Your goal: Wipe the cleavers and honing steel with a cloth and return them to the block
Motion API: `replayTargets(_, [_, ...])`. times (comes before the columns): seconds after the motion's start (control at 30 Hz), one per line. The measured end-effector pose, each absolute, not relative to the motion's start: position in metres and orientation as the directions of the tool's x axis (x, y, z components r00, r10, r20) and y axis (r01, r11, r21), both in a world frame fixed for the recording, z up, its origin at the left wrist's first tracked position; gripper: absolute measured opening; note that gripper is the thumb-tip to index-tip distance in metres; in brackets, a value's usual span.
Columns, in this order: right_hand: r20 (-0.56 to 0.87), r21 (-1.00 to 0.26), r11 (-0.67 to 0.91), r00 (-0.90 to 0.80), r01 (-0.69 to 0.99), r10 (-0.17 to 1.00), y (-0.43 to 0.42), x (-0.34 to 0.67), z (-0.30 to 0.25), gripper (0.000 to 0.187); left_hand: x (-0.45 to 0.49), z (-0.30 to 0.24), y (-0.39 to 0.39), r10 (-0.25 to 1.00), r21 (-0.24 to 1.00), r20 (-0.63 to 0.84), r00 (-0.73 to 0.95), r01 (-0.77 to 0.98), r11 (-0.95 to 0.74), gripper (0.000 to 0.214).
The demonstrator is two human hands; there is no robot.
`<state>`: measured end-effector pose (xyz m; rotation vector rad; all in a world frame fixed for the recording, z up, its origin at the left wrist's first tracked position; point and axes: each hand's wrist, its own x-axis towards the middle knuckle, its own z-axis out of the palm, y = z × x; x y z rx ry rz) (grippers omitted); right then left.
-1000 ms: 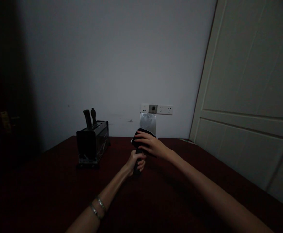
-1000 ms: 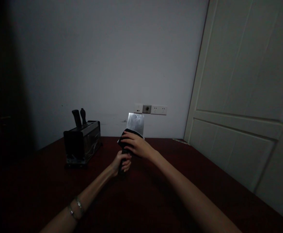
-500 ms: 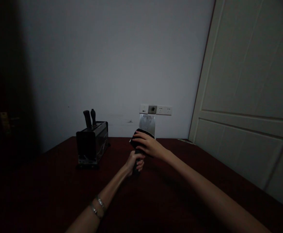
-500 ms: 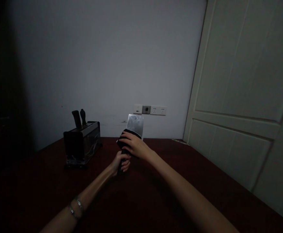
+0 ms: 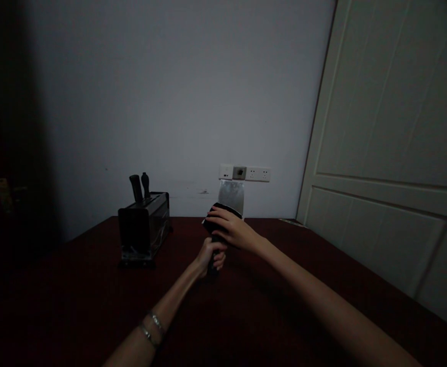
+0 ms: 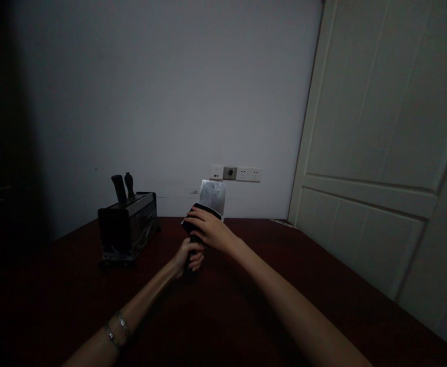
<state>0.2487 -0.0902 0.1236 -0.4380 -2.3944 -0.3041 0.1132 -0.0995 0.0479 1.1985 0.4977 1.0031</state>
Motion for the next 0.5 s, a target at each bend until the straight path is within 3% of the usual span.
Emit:
replayTargets(0.2, [0.6,0.12,0.925,-0.769,0.361,0.222,-0.094,0.258,0.132,0.041,0.112,0.052,-0.101,0.825,0.914,0.162,0.541,-0.397,0.081,0.017])
replayTargets(0.5, [0.634,0.207,0.901,-0.754,0.38,0.173,-0.088,0.243,0.125,0.031,0.111,0.047,-0.095,0.856,0.939,0.148,0.495,-0.341,0.035,0.02])
